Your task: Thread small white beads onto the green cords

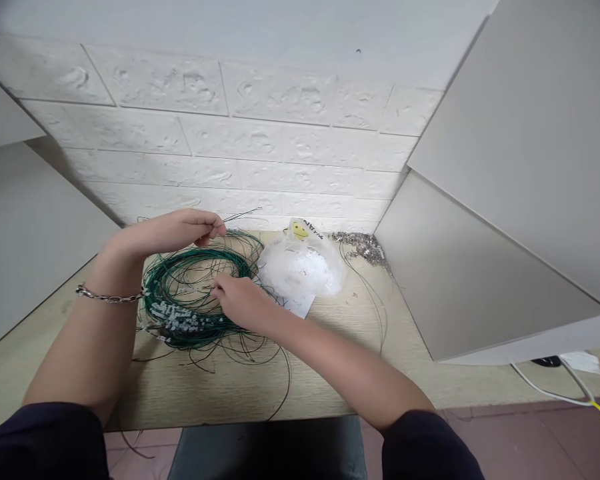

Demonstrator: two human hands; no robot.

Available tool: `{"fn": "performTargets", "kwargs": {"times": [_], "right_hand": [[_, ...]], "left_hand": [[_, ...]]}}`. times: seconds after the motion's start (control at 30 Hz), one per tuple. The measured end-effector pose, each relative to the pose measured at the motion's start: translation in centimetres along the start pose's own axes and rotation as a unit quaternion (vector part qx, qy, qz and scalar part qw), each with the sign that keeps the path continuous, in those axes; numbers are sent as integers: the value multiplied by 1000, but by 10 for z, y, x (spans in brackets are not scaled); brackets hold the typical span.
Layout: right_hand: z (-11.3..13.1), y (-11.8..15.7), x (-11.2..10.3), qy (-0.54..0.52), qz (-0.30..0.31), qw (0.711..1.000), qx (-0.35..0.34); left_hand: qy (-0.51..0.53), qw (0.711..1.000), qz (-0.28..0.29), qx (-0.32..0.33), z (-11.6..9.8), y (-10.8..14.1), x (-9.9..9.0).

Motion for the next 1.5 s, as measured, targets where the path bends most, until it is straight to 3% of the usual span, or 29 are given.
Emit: {"fn": "performTargets", "kwargs": {"times": [0.17, 0.27, 0.4, 0.5, 0.77, 0.9, 1.1, 1.23, 1.5], "right_hand": [[-3, 2, -31, -48, -74, 996, -2], [-13, 2, -45, -21, -111, 993, 21], [-29, -3, -48, 18, -133, 989, 59], [-36, -5, -44, 24, -134, 989, 62], [-25, -14, -43, 37, -93, 995, 21], [-10, -26, -41, 136, -92, 986, -40], [-3, -36, -37, 301, -84, 944, -103], [-8, -33, -36, 321, -102, 933, -127], [-54, -17, -54, 376, -163, 911, -52]], "left_hand": [[20, 999, 35, 4, -3, 5, -4], [23, 996, 88, 10, 0, 3, -4], [35, 980, 195, 20, 16, -6, 3], [50, 971, 235, 17, 29, -10, 10], [106, 967, 233, -1, 41, -13, 13], [119, 968, 220, 18, 36, -16, 14], [159, 962, 222, 25, 41, -18, 15], [157, 960, 228, 37, 46, -17, 13], [126, 968, 213, 39, 40, -13, 7]]}}
Point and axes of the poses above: each hand's wrist, its own y-axis away from the middle knuckle, its own x-axis out of the palm, z = x × y, the point moved 1 cm from there along -y, towards the middle knuckle, and after that the axes turned 11 degrees about x, right-handed, at the moved point
